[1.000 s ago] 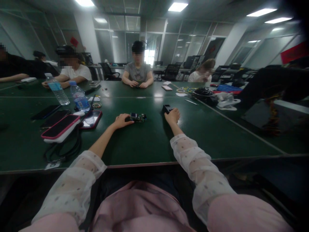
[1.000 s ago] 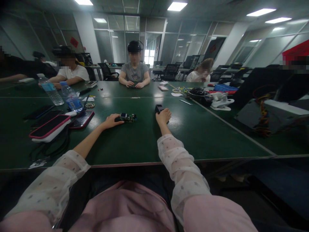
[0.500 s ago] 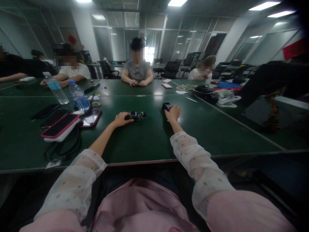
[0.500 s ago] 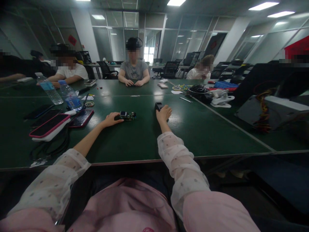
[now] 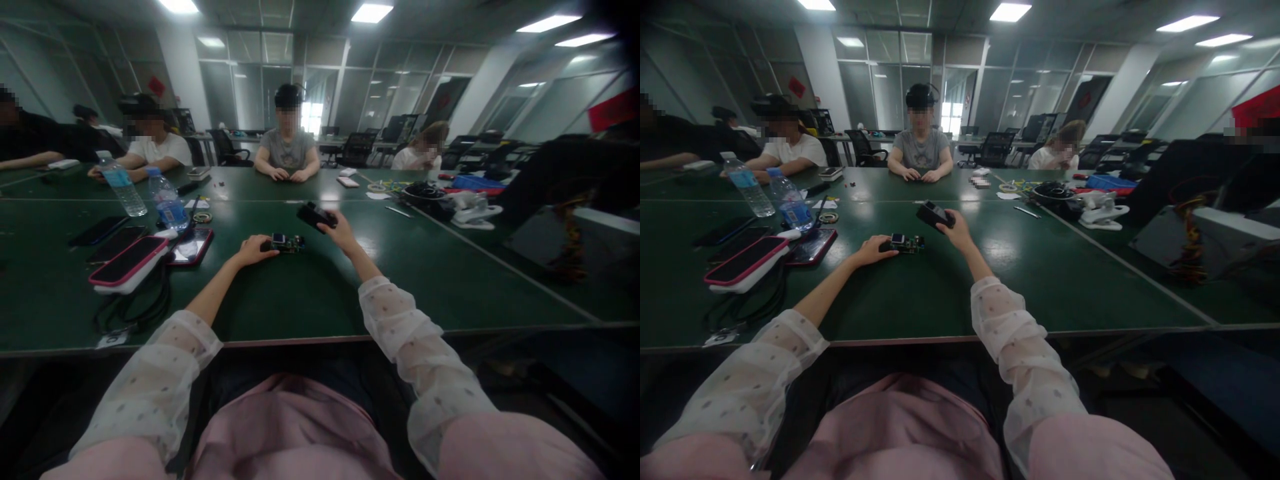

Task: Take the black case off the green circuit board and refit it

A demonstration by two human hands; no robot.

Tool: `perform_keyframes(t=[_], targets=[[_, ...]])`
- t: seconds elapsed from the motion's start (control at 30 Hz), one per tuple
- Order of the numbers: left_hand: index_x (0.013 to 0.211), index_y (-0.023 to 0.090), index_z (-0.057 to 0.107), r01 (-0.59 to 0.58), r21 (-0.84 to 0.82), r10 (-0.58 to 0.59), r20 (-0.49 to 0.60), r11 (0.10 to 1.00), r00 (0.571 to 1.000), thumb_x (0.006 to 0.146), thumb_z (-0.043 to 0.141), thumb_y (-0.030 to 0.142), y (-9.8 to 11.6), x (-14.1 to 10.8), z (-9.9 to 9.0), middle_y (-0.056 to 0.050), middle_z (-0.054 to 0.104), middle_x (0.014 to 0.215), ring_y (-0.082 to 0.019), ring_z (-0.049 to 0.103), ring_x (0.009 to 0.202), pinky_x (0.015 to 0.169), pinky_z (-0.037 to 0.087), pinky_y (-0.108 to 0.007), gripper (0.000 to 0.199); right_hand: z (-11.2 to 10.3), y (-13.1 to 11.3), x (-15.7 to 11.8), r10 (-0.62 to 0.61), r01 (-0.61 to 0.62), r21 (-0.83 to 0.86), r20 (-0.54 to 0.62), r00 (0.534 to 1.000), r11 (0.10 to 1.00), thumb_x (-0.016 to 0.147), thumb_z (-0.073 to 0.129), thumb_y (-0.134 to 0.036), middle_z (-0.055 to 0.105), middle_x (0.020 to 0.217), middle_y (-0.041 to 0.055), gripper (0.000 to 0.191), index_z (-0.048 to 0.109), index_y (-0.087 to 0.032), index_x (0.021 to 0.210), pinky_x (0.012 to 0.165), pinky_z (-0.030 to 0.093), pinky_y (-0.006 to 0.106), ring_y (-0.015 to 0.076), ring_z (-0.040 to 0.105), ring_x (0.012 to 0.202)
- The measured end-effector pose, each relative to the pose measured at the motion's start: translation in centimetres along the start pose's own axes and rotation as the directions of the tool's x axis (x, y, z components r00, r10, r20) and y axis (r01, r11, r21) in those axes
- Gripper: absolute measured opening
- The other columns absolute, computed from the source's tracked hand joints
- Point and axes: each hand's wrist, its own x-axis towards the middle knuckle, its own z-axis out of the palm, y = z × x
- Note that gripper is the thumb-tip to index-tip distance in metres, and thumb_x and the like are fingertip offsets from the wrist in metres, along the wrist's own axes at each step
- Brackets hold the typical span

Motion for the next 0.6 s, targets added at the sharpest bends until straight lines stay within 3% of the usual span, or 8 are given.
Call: perform_keyframes(t=[0.13, 0.27, 0.6], targets=[[0.128, 0.025, 0.057, 0.01, 0.012, -0.01, -0.008, 1.0, 1.0, 0.08, 0.052, 0.072, 0.0, 0.0, 0.1, -0.009, 0.055, 0.139, -0.033, 0.045, 0.13, 0.106, 0.036, -0.05, 0.067, 1.7, -2.8, -1.2, -0.13, 0.113, 0.097, 0.192, 0.973, 0.989, 0.073, 0.073, -0.044, 0.062, 0.117, 0.0111, 0.058, 0.057, -0.017, 0.122, 0.102, 0.043, 0.044, 0.0277, 0.058, 0.11], [0.127, 0.025, 0.058, 0.015, 0.019, -0.014, -0.018, 1.0, 1.0, 0.08, 0.053, 0.07, -0.1, 0.2, 0.3, -0.009, 0.056, 0.138, -0.032, 0.047, 0.129, 0.106, 0.037, -0.05, 0.065, 2.8, -3.3, -2.1, -0.173, 0.147, 0.104, 0.305, 0.937, 0.984, 0.076, 0.072, -0.04, 0.061, 0.121, 0.0096, 0.055, 0.056, -0.02, 0.124, 0.103, 0.044, 0.045, 0.0268, 0.057, 0.114], [0.125, 0.023, 0.059, 0.03, 0.035, -0.028, -0.035, 0.999, 0.999, 0.078, 0.058, 0.068, -0.4, 0.4, 0.6, -0.009, 0.058, 0.135, -0.032, 0.049, 0.128, 0.105, 0.039, -0.045, 0.065, 3.9, -2.2, -2.5, -0.237, 0.221, 0.087, 0.344, 0.908, 0.971, 0.074, 0.073, -0.037, 0.061, 0.119, 0.0105, 0.054, 0.056, -0.02, 0.123, 0.1, 0.046, 0.047, 0.0278, 0.057, 0.113]])
